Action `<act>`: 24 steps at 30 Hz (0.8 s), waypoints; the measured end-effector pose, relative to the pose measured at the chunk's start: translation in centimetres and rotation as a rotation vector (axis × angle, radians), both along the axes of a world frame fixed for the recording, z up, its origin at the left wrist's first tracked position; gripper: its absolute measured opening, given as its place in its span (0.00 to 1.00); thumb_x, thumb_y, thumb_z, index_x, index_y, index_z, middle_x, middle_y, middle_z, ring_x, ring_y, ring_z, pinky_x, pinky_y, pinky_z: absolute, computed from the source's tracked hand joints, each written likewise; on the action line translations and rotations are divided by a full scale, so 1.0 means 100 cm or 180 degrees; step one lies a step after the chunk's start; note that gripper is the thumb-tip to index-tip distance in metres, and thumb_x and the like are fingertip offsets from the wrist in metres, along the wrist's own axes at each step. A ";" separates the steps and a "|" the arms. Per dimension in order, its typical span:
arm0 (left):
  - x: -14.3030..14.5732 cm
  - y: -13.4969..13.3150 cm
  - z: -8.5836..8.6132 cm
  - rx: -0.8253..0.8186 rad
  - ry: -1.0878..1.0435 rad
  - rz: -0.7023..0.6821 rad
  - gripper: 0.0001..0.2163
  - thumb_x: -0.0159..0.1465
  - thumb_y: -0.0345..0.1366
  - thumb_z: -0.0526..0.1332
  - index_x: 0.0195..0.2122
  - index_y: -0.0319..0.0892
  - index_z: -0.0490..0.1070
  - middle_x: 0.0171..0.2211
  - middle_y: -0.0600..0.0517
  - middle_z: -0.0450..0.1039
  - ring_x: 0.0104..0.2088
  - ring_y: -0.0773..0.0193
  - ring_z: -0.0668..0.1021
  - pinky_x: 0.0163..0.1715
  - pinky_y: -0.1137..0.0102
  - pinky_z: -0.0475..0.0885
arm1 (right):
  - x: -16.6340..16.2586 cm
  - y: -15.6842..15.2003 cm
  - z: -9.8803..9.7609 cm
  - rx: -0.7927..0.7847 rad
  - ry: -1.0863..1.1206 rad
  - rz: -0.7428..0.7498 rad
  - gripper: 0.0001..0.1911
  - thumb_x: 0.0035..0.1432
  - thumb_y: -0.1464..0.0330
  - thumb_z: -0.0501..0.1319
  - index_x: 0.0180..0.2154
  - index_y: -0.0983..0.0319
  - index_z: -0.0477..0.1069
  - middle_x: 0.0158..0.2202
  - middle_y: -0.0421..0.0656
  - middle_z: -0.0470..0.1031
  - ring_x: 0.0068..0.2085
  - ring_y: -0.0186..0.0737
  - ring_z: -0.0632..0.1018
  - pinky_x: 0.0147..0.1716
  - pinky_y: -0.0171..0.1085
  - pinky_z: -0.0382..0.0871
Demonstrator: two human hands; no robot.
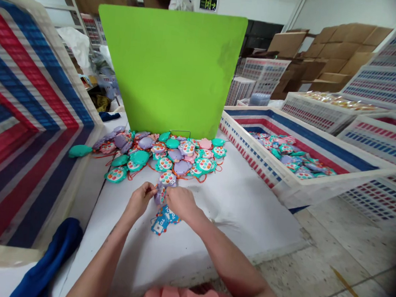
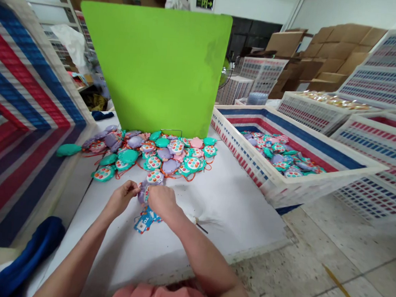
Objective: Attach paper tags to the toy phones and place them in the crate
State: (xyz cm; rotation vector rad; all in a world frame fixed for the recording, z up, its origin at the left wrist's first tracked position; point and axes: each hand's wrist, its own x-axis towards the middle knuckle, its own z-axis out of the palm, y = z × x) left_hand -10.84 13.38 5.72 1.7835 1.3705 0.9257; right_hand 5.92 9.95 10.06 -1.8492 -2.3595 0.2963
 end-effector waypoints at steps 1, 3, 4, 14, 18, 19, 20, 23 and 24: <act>0.000 -0.001 0.002 0.0004 0.0011 -0.0013 0.08 0.57 0.41 0.56 0.27 0.42 0.64 0.21 0.57 0.65 0.23 0.68 0.66 0.24 0.74 0.60 | -0.001 0.001 0.001 -0.0003 -0.0039 0.0007 0.11 0.59 0.65 0.53 0.40 0.60 0.71 0.36 0.49 0.78 0.38 0.48 0.78 0.35 0.39 0.66; 0.001 -0.002 0.004 0.0006 0.0001 -0.0043 0.08 0.57 0.41 0.57 0.27 0.42 0.65 0.21 0.57 0.65 0.23 0.68 0.66 0.24 0.74 0.60 | -0.001 0.002 0.004 -0.0021 -0.0113 0.0029 0.11 0.58 0.65 0.54 0.40 0.61 0.71 0.35 0.49 0.78 0.38 0.49 0.78 0.35 0.40 0.67; 0.001 -0.002 0.004 -0.0004 -0.0006 -0.0049 0.08 0.57 0.41 0.57 0.27 0.42 0.65 0.21 0.57 0.65 0.23 0.68 0.66 0.24 0.74 0.60 | -0.002 0.003 0.005 -0.0043 -0.0146 0.0038 0.11 0.58 0.64 0.55 0.39 0.62 0.71 0.35 0.50 0.78 0.38 0.50 0.78 0.34 0.40 0.67; 0.005 0.003 -0.008 -0.0276 -0.0582 -0.0173 0.08 0.54 0.40 0.60 0.26 0.41 0.66 0.20 0.58 0.63 0.23 0.69 0.66 0.24 0.75 0.61 | -0.007 0.009 -0.003 0.0031 0.0100 0.0109 0.12 0.59 0.68 0.50 0.38 0.60 0.72 0.35 0.48 0.78 0.38 0.45 0.77 0.33 0.37 0.64; 0.009 0.006 -0.012 -0.0482 -0.0906 -0.0203 0.10 0.49 0.40 0.64 0.26 0.40 0.67 0.21 0.57 0.66 0.24 0.68 0.69 0.26 0.73 0.65 | -0.004 0.012 -0.018 -0.0020 0.0797 0.0050 0.11 0.59 0.64 0.52 0.34 0.60 0.71 0.32 0.43 0.77 0.35 0.40 0.76 0.28 0.32 0.60; 0.010 0.007 -0.012 -0.0500 -0.0932 -0.0209 0.10 0.48 0.40 0.65 0.26 0.40 0.67 0.21 0.57 0.67 0.24 0.68 0.70 0.27 0.73 0.67 | -0.003 0.012 -0.022 -0.0072 0.1058 -0.0003 0.10 0.58 0.64 0.53 0.34 0.60 0.71 0.30 0.42 0.76 0.33 0.38 0.75 0.27 0.31 0.59; 0.011 0.007 -0.010 -0.0512 -0.0973 -0.0208 0.11 0.47 0.40 0.65 0.27 0.40 0.68 0.22 0.56 0.68 0.24 0.68 0.71 0.27 0.72 0.67 | -0.002 0.012 -0.026 -0.0122 0.1332 -0.0064 0.09 0.57 0.64 0.54 0.34 0.60 0.71 0.27 0.40 0.75 0.31 0.36 0.75 0.26 0.31 0.59; 0.014 0.005 -0.002 -0.0433 -0.1055 -0.0094 0.12 0.48 0.40 0.65 0.30 0.40 0.69 0.24 0.55 0.70 0.25 0.67 0.73 0.29 0.71 0.69 | 0.000 0.009 -0.036 -0.0186 0.2288 -0.0233 0.12 0.55 0.65 0.56 0.42 0.60 0.67 0.20 0.34 0.69 0.25 0.34 0.72 0.24 0.30 0.59; 0.015 0.004 0.001 -0.0357 -0.1035 -0.0017 0.12 0.48 0.40 0.65 0.31 0.40 0.70 0.24 0.55 0.71 0.26 0.67 0.73 0.28 0.72 0.69 | 0.000 0.008 -0.038 -0.0190 0.2608 -0.0245 0.15 0.55 0.65 0.57 0.45 0.60 0.65 0.19 0.33 0.67 0.24 0.34 0.72 0.24 0.30 0.59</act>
